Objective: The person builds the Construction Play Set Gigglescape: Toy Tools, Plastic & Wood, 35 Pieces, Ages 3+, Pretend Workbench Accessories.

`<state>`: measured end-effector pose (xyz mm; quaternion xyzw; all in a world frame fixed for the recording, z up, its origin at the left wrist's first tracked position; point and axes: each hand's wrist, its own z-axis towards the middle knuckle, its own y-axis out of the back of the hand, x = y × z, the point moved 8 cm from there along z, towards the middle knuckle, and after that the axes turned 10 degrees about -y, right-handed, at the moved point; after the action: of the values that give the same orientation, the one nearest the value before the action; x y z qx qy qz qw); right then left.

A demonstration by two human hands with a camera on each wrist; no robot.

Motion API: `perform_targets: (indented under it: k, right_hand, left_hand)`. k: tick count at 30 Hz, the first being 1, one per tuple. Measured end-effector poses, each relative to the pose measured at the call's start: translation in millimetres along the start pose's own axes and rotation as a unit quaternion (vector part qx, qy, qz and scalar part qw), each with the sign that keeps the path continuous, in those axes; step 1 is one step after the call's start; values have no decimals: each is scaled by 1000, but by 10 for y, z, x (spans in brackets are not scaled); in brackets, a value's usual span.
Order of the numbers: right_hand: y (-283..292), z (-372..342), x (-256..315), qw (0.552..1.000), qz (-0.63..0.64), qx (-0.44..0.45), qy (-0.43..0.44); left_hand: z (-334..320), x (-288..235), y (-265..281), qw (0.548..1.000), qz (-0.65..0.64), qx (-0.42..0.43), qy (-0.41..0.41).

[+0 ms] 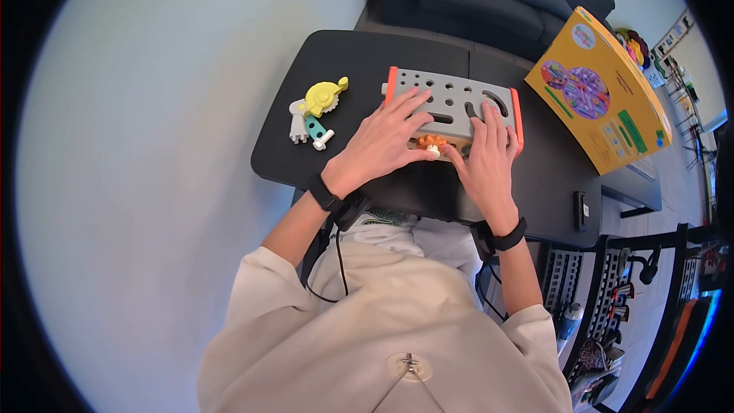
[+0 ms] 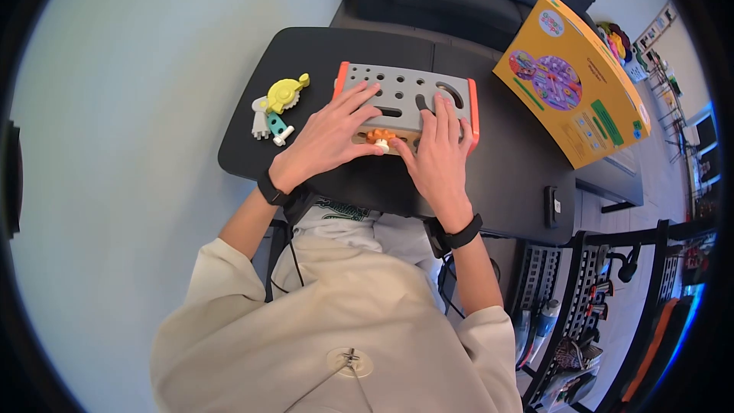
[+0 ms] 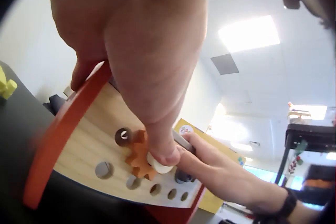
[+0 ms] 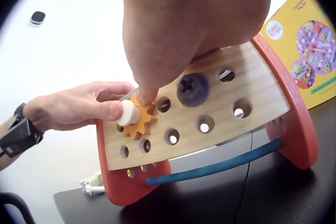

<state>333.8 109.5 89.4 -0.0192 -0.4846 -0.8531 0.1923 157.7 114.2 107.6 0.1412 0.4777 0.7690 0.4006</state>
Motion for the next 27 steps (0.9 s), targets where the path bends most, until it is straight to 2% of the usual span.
perform_targets:
  k: [1, 2, 3, 4, 5, 7, 8, 9, 10, 11, 13, 17, 21, 23, 24, 25, 27]
  right_hand:
    - [1, -14, 27, 1000, 4, -2, 6]
    - [-6, -33, 29, 1000, -1, 1, -3]
    - [-14, -41, 22, 1000, -6, 2, -12]
    - [-23, -42, 14, 1000, -4, 4, -13]
    - [-6, -39, 18, 1000, 0, 2, -8]
    - [0, -37, 3, 1000, 10, 12, -8]
    - [4, -39, -1, 1000, 12, 16, -8]
    - [-6, -44, -12, 1000, 14, 17, -8]
    - [-2, -45, -11, 1000, 22, 9, -1]
    - [9, -53, -8, 1000, 29, 2, 6]
    - [3, -46, -9, 1000, 31, 2, 5]
    - [-13, -46, -26, 1000, 14, 17, -1]
    - [-3, -43, -32, 999, 22, 25, 2]
    - [50, -33, -52, 999, 21, 28, 1]
    - [55, -25, -75, 998, 44, 41, 2]
    - [62, -17, -98, 996, 67, 55, 4]
    - [280, 64, -99, 997, 68, 24, 17]
  left_hand:
    - [-10, 2, 94, 1000, 6, -2, 4]
    - [-34, 95, 159, 983, -170, -12, 74]
    - [-73, 180, 177, 930, -340, -23, 139]
    - [-163, 351, 203, 940, -316, -84, 96]
    - [-270, 509, 265, 920, -343, -144, 126]
    - [-622, 791, 385, 934, -246, -140, 219]
    - [-804, 885, 387, 934, -244, -140, 219]
    - [-1020, 965, 373, 971, -46, -82, 219]
    - [-1199, 995, 343, 966, 152, -21, 208]
    - [-1344, 1001, 308, 966, 153, -19, 208]
    - [-1561, 1051, 147, 955, 201, 65, 210]
    - [-1692, 1093, 17, 955, 220, 75, 182]
    - [-1592, 1132, 34, 957, 193, 90, 196]
    - [-1385, 1044, 245, 971, 85, 9, 224]
    - [-1218, 914, 404, 975, 93, -34, 200]
    - [-1048, 830, 510, 976, 89, -33, 195]
    - [-721, 768, 727, 973, -23, -96, 207]
